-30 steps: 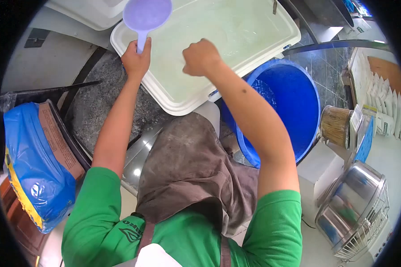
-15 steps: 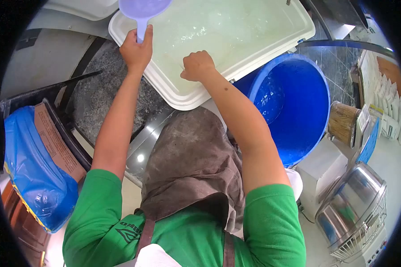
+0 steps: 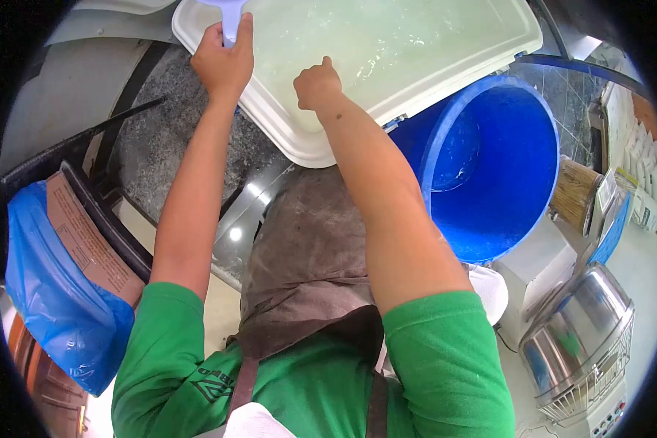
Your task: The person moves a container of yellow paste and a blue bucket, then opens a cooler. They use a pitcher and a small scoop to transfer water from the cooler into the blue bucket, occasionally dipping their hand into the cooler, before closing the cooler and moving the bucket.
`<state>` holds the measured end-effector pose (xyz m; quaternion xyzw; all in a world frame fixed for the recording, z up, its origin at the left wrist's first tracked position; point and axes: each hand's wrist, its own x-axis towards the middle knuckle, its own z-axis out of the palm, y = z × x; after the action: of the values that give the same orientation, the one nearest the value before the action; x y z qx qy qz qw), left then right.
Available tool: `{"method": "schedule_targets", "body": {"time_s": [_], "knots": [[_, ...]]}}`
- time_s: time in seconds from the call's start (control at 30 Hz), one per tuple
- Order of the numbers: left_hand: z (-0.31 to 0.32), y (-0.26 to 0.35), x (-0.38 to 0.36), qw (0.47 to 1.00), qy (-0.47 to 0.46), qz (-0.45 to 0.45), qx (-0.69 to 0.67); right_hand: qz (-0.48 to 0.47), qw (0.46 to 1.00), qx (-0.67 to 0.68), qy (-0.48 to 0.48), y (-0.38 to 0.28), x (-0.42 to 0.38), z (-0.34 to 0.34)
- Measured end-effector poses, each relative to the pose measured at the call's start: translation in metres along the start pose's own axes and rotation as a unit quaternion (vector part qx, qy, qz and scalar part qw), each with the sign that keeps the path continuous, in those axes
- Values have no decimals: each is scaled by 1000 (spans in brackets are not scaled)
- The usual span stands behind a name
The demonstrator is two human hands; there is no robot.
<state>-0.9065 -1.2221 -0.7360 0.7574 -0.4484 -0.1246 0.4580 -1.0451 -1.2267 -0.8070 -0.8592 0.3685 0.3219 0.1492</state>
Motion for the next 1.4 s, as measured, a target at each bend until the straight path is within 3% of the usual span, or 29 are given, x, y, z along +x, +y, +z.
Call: {"method": "schedule_targets", "body": {"time_s": [0.17,0.3,0.37,1.4], "knots": [[-1,1,1,999,9,34,4,8,1000,-15,-20,-3,5,0],[-7,17,-1,999,-27,-3,26,0,1000,-15,-10,0,8,1],[-3,13,0,998,29,47,-2,9,1000,-15,-17,2,7,0],[1,-1,0,1000,9,23,17,18,999,-20,-34,7,4,-4]]}}
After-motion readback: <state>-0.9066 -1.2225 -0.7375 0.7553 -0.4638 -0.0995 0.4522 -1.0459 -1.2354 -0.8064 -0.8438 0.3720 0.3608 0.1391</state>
